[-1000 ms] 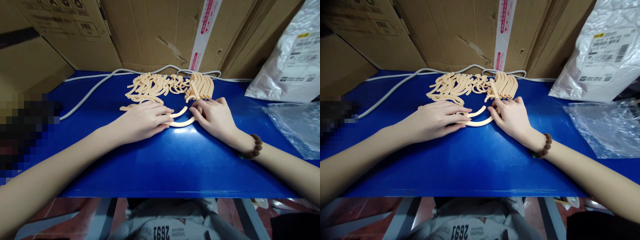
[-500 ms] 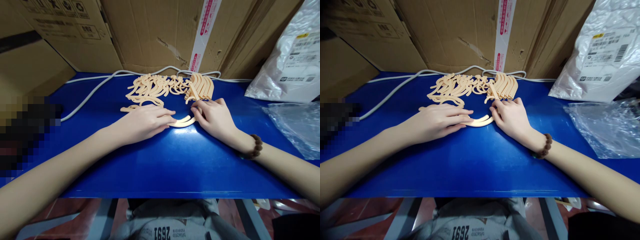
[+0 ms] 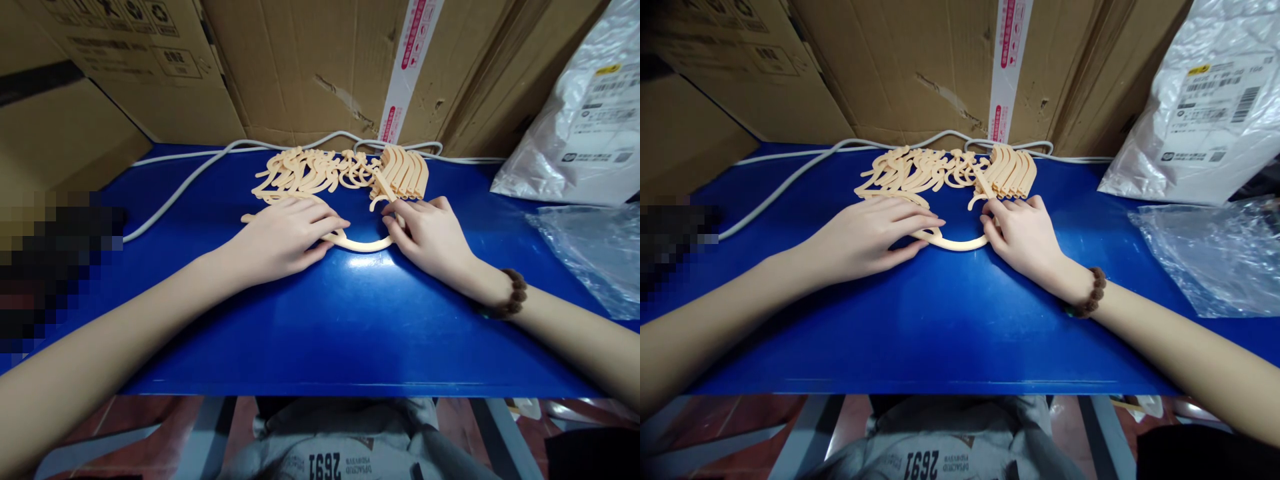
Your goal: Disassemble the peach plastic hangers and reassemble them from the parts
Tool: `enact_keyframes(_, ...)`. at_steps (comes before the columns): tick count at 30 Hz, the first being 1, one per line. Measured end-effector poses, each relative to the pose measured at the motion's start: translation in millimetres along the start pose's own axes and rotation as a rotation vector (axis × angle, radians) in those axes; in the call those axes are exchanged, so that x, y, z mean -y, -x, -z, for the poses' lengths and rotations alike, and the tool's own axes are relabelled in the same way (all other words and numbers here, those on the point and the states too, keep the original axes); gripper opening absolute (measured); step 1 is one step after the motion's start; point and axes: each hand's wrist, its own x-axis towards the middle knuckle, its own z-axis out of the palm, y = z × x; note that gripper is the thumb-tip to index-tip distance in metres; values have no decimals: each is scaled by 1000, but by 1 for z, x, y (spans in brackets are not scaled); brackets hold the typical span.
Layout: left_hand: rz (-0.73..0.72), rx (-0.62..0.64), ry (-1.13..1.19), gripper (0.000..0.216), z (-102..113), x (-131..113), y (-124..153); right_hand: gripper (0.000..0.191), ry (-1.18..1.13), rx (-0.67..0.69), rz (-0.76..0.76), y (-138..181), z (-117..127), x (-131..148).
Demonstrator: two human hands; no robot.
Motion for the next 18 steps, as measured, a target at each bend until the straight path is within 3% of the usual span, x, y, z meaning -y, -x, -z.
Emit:
enact_keyframes(5, 61, 22, -30, 35, -1, 1, 0, 27, 5, 5, 89, 0, 1, 1)
enact_keyframes(10, 102, 0, -56, 33, -1, 1, 0, 30, -20, 30, 283, -1, 3, 2)
enact_keyframes(18, 123, -1, -64, 28, 0, -2, -1, 51, -68, 91, 576, 0, 7, 2)
